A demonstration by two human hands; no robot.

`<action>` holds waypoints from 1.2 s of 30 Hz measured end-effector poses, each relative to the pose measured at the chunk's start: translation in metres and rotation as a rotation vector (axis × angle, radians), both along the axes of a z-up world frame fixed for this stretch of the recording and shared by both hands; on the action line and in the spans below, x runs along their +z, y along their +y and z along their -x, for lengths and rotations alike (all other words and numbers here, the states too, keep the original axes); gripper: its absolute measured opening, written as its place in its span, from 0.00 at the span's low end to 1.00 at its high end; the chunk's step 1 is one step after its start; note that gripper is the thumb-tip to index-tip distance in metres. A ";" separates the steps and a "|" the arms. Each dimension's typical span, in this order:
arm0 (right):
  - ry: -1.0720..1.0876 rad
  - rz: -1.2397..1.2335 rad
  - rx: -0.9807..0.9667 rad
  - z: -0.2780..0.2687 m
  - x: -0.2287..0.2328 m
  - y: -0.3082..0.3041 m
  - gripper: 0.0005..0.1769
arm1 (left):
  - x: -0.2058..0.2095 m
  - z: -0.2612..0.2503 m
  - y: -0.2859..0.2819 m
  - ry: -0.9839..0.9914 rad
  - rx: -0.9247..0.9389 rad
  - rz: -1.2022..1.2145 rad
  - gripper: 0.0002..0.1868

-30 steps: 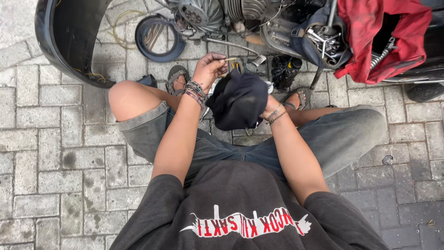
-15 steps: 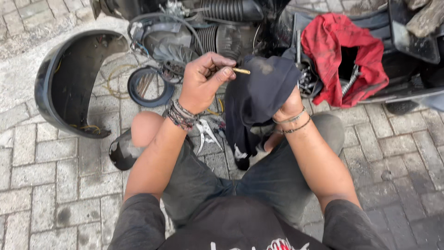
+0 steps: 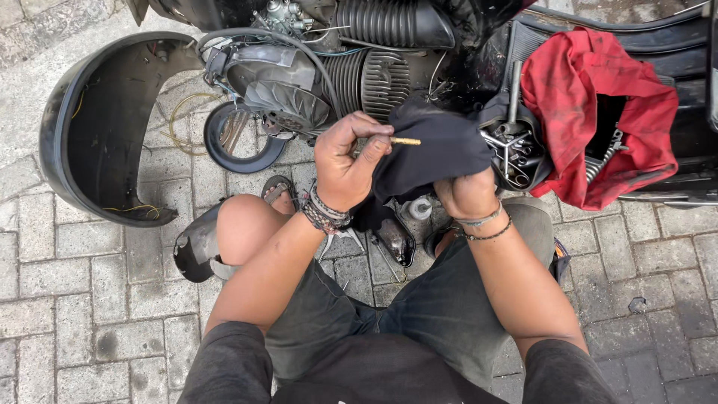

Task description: The person sits on the ground and cleans a small metal component with a black cloth. They then insert the component into the motorcycle engine and use a wrench to tighten it.

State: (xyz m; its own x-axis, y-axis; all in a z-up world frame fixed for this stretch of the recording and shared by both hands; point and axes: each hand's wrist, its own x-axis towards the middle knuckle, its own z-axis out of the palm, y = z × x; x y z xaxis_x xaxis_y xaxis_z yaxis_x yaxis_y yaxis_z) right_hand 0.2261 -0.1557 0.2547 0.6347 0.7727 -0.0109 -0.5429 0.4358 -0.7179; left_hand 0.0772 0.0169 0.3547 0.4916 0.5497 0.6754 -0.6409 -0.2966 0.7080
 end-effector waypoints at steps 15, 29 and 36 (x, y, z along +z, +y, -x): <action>-0.241 0.059 -0.112 -0.011 -0.022 -0.002 0.15 | 0.004 -0.021 0.005 0.266 0.082 -0.522 0.18; -0.549 0.045 -0.224 -0.017 -0.019 0.015 0.12 | -0.001 -0.015 0.007 0.225 0.131 -0.553 0.11; -0.653 0.064 -0.226 -0.012 -0.026 0.007 0.11 | 0.003 -0.012 0.003 0.277 0.135 -0.593 0.12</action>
